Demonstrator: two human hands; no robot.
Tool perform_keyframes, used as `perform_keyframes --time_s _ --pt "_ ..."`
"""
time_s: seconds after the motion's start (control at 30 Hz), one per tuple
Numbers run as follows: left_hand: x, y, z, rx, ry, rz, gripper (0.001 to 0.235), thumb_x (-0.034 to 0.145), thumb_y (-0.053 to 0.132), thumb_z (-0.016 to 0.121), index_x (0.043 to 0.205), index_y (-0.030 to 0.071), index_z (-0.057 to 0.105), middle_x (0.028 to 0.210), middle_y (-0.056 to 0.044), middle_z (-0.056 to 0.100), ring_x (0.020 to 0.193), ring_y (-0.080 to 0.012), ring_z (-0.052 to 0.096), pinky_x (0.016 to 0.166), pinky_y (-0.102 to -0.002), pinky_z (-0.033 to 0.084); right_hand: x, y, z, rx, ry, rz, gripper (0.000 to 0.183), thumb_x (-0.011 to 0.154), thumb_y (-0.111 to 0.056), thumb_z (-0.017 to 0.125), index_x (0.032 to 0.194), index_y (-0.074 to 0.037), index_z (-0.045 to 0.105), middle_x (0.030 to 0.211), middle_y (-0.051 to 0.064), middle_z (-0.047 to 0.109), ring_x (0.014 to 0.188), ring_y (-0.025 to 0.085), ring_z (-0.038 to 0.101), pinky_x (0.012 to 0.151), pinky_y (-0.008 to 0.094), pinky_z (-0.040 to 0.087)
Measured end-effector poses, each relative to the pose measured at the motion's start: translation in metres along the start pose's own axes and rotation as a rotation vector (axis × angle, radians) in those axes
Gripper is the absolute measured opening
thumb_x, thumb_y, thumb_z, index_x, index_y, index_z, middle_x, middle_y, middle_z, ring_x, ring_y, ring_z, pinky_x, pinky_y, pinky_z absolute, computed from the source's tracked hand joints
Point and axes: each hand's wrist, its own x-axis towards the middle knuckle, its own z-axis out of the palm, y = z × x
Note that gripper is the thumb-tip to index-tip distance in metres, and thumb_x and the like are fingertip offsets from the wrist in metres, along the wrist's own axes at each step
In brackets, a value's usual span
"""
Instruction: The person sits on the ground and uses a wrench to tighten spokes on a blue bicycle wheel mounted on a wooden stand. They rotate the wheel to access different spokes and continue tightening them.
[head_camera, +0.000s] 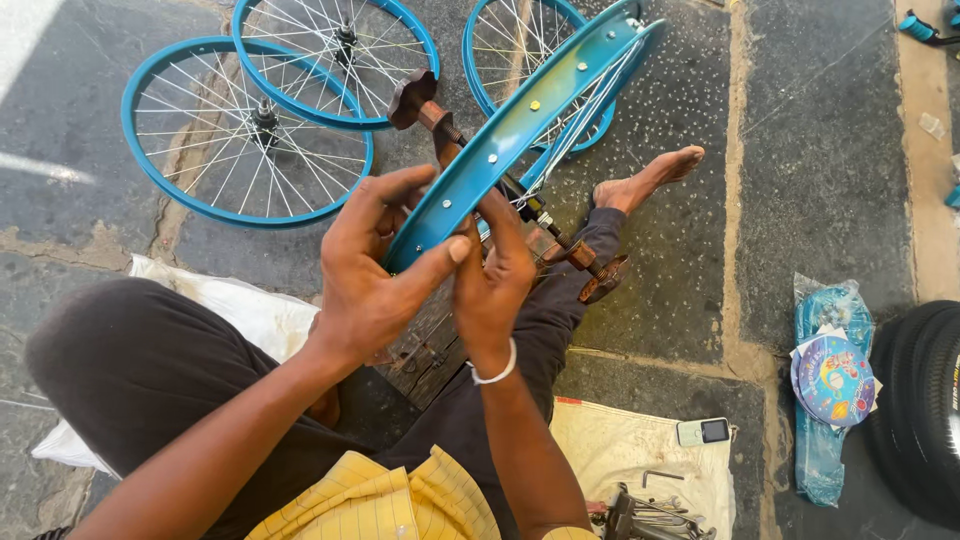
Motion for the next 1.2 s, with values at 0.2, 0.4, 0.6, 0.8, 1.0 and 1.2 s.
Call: perform_keyframes --time_s 0.2,0.4,0.6,0.8,1.0,1.2 --pt "-0.004 -0.015 -0.003 -0.105 -0.028 -0.013 0.052 0.092 0.013 0.083 0.135 -0.001 0.058 0.117 -0.004 0.056 0.093 -0.0063 0.061 0.075 -0.021 0.051 0.046 -0.025 -0.038 0.277 -0.522 0.325 0.072 0.097 -0.042 0.073 0.149 0.0 0.045 0.146 0.009 0.055 0.13 0.019 0.056 0.108 0.033 0.048" --pt "-0.005 -0.011 -0.001 -0.006 0.041 0.006 0.053 0.085 0.013 0.087 0.13 -0.002 0.062 0.116 -0.004 0.057 0.092 -0.0063 0.054 0.078 -0.022 0.049 0.022 0.011 -0.011 -0.524 -0.153 -0.112 0.045 0.098 -0.037 0.069 0.124 -0.002 0.06 0.117 0.013 0.074 0.105 0.023 0.076 0.087 0.03 0.055" --pt "0.014 -0.008 -0.016 0.07 -0.2 0.086 0.045 0.09 0.018 0.08 0.129 -0.001 0.067 0.12 -0.005 0.061 0.107 -0.01 0.061 0.09 -0.027 0.051 -0.017 0.003 0.02 -0.391 0.13 -0.328 0.037 0.114 -0.023 0.058 0.14 0.003 0.056 0.138 0.022 0.064 0.127 0.032 0.065 0.111 0.039 0.051" --pt "0.007 -0.005 -0.008 0.048 -0.124 0.001 0.043 0.09 0.019 0.081 0.126 0.0 0.067 0.112 -0.004 0.058 0.101 -0.0104 0.06 0.085 -0.026 0.05 0.027 -0.005 -0.031 -0.418 -0.261 -0.324 0.036 0.101 -0.011 0.062 0.132 0.007 0.054 0.12 0.019 0.066 0.107 0.031 0.072 0.097 0.039 0.058" --pt "-0.002 -0.005 0.001 0.178 0.104 -0.016 0.041 0.084 0.017 0.085 0.119 0.0 0.072 0.11 -0.006 0.063 0.089 -0.0112 0.058 0.074 -0.026 0.048 0.011 -0.003 0.005 -0.46 0.017 -0.372 0.028 0.099 -0.014 0.073 0.117 0.001 0.059 0.12 0.02 0.07 0.098 0.033 0.075 0.085 0.035 0.059" --pt "0.017 -0.014 -0.014 0.049 -0.212 0.077 0.049 0.088 0.016 0.08 0.132 -0.002 0.067 0.126 -0.008 0.061 0.112 -0.0143 0.062 0.094 -0.027 0.052 0.009 -0.001 0.004 -0.26 0.018 -0.268 0.025 0.102 -0.012 0.07 0.117 0.001 0.054 0.119 0.019 0.059 0.098 0.025 0.067 0.084 0.032 0.059"
